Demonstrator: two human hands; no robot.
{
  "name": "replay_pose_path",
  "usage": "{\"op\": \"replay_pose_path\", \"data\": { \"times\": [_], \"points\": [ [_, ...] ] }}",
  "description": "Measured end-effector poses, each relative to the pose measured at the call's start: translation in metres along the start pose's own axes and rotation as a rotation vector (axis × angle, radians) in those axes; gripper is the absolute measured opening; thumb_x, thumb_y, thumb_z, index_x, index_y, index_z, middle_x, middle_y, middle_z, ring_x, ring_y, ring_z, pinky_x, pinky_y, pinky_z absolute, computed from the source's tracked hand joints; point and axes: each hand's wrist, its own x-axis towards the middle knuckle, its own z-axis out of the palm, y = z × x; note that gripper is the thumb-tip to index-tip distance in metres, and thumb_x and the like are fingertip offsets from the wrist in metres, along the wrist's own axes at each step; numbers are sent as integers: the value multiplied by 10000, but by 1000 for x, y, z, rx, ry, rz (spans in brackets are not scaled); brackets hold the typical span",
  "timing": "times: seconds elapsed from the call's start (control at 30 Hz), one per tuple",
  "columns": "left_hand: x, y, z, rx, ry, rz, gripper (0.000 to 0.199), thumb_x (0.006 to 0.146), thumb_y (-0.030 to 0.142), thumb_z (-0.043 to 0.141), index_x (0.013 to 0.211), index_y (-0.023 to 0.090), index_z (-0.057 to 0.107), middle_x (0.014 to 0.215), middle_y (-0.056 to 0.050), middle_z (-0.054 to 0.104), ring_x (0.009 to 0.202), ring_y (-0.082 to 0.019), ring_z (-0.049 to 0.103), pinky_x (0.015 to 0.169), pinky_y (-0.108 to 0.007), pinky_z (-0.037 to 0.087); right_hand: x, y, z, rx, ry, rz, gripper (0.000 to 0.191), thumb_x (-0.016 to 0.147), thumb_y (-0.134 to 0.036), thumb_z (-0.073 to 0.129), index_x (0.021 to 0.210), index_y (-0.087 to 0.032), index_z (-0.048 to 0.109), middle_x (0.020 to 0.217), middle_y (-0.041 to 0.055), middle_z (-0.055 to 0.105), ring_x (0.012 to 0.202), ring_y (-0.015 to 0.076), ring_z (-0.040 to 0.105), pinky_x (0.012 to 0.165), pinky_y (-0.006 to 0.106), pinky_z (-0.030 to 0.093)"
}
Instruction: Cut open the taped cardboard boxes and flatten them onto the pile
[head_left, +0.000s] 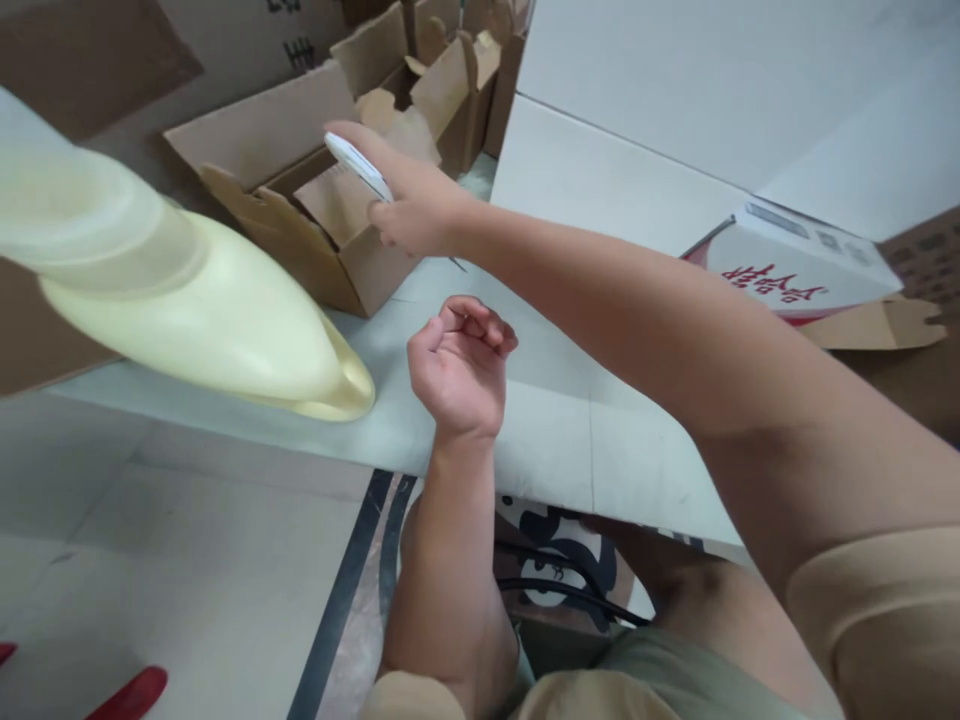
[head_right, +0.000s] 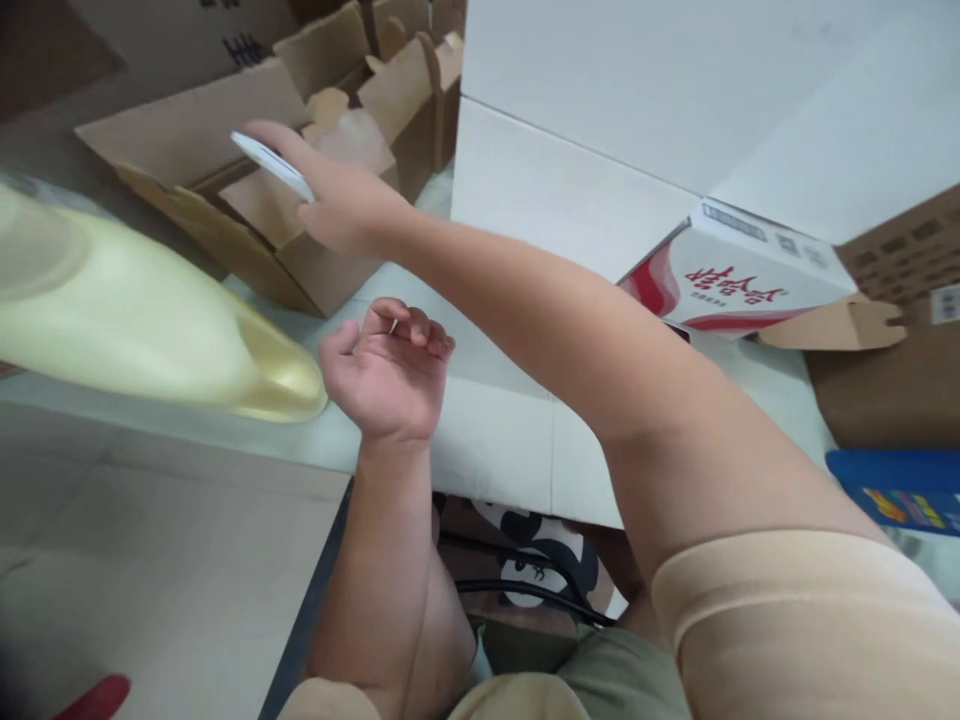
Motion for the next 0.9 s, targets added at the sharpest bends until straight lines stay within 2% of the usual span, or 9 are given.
{"op": "replay_pose_path", "data": {
  "times": [0.07, 0.17, 0.27, 0.37, 0.47, 0.6, 0.73, 0.83, 0.9],
  "points": [
    [2, 5, -3, 7, -14, 18, 504, 1039, 443, 385, 700, 189, 657, 631, -41, 497, 582, -152, 503, 623, -285, 483, 17, -5, 0, -162, 20, -7, 671, 968, -122, 446, 1616, -276, 358, 1242, 17, 733, 1149, 248, 714, 1021, 388, 582],
    [2, 7, -4, 28, -10, 36, 533, 1059, 498, 407, 704, 192, 661, 620, -35, 497, 580, -150, 508, 630, -290, 491, 23, -6, -1, -301, 52, 33, 417, 961, -101, 452, 1347, -219, 556, 1230, 28, 721, 1210, 259, 689, 1076, 440, 564],
    [-6, 11, 6, 71, -1, 85, 560, 1073, 508, 410, 680, 195, 659, 605, -31, 486, 573, -149, 508, 616, -291, 475, 10, 0, -5, -321, 98, 67, 212, 975, -169, 461, 1129, -201, 603, 1247, 44, 714, 1246, 252, 677, 1110, 446, 548],
    [-26, 19, 26, 185, -20, 235, 520, 1068, 363, 399, 662, 200, 681, 609, -42, 499, 594, -159, 515, 616, -298, 454, -12, 12, -10, -336, 142, 124, 95, 925, -155, 523, 935, -197, 608, 1144, 81, 734, 1201, 300, 701, 1069, 447, 569],
    [-49, 31, 46, 289, -58, 357, 402, 987, 249, 502, 631, 228, 688, 592, -38, 486, 582, -173, 486, 607, -322, 432, -41, 29, -15, -340, 173, 187, 108, 887, -126, 539, 917, -198, 614, 1089, 88, 754, 1119, 297, 711, 998, 413, 569],
    [-75, 43, 57, 401, -85, 364, 283, 905, 215, 650, 639, 258, 735, 607, -44, 517, 603, -196, 486, 613, -362, 437, -108, 51, -25, -400, 146, 213, 172, 877, -169, 527, 1001, -217, 635, 1062, 88, 773, 1056, 284, 709, 932, 377, 528],
    [-80, 46, 54, 504, -2, 470, 379, 1030, 343, 553, 679, 288, 684, 626, -43, 420, 552, -212, 477, 575, -392, 486, -207, 74, -41, -441, 146, 176, 198, 732, -176, 585, 908, -258, 625, 834, 63, 741, 788, 279, 700, 735, 374, 479],
    [-61, 26, 48, 482, 65, 502, 415, 1057, 299, 466, 684, 265, 646, 648, -30, 440, 551, -179, 517, 602, -352, 518, -284, 95, -53, -298, 154, 29, 228, 664, -186, 575, 867, -280, 618, 761, 24, 730, 625, 228, 634, 622, 348, 444],
    [-39, -2, 42, 481, 57, 448, 317, 1007, 196, 554, 714, 247, 664, 702, -16, 535, 674, -163, 613, 717, -303, 552, -327, 109, -57, -215, 137, 15, 196, 688, -215, 597, 865, -293, 627, 748, 15, 724, 607, 219, 626, 583, 342, 438]
  ]
}}
